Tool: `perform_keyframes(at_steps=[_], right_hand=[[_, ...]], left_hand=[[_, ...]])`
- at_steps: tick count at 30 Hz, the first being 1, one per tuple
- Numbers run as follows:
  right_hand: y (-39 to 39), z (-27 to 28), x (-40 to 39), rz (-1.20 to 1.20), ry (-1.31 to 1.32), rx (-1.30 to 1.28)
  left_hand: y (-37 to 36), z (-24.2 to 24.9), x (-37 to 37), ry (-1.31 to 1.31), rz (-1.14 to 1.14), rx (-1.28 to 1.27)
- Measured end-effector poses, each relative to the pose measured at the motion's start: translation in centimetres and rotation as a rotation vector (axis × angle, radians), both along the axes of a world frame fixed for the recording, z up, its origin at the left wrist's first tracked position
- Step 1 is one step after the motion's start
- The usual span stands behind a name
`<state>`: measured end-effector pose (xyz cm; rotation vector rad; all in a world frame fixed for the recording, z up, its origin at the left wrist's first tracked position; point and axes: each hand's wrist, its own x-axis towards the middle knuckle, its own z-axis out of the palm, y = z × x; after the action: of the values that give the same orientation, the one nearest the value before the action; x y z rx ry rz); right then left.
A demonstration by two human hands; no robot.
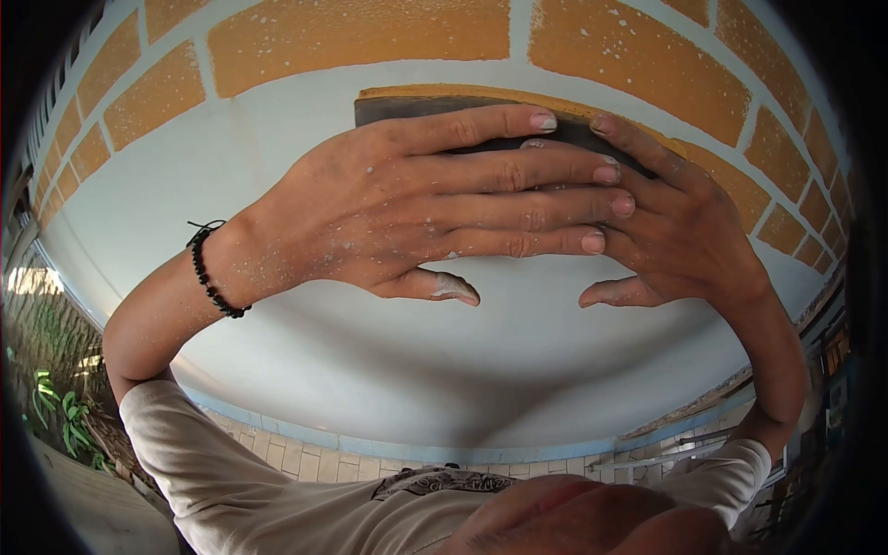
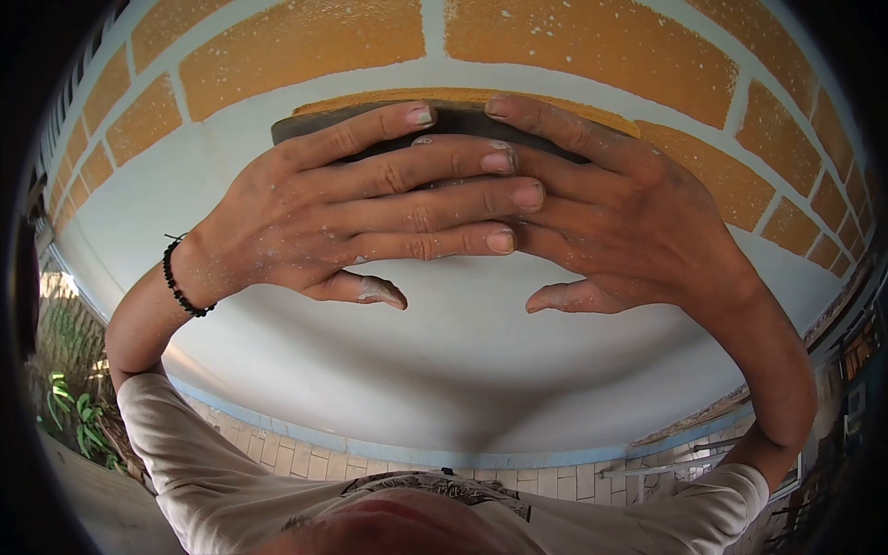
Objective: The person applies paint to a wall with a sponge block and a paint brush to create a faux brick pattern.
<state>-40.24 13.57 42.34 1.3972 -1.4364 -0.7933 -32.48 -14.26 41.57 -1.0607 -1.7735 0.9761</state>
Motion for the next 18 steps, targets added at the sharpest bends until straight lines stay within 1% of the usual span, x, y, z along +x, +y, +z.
perform_keyframes(at_steps=[8,9,14,16,18], right_hand=[[-0.2,-0.3,-0.6,-0.007,0.095,-0.016],[-0.2,-0.3,-0.9,-0.014,0.085,-0.018],[-0.8,0.1,-2.2,-0.026,-0.010,-0.026],[-0.9,0.2,-2.8,-0.011,-0.044,-0.023],[-0.7,0.0,-2.7,-0.007,-0.100,-0.027]], left_hand=[[-0.2,-0.7,-1.0,0.076,-0.005,-0.015],[-0.2,-0.6,-1.2,0.089,-0.002,-0.032],[-0.9,-0.1,-2.9,-0.009,-0.018,0.003],[-0.8,0.0,-2.9,0.017,0.010,-0.049],[-0.7,0.0,-2.7,-0.045,-0.005,-0.011]])
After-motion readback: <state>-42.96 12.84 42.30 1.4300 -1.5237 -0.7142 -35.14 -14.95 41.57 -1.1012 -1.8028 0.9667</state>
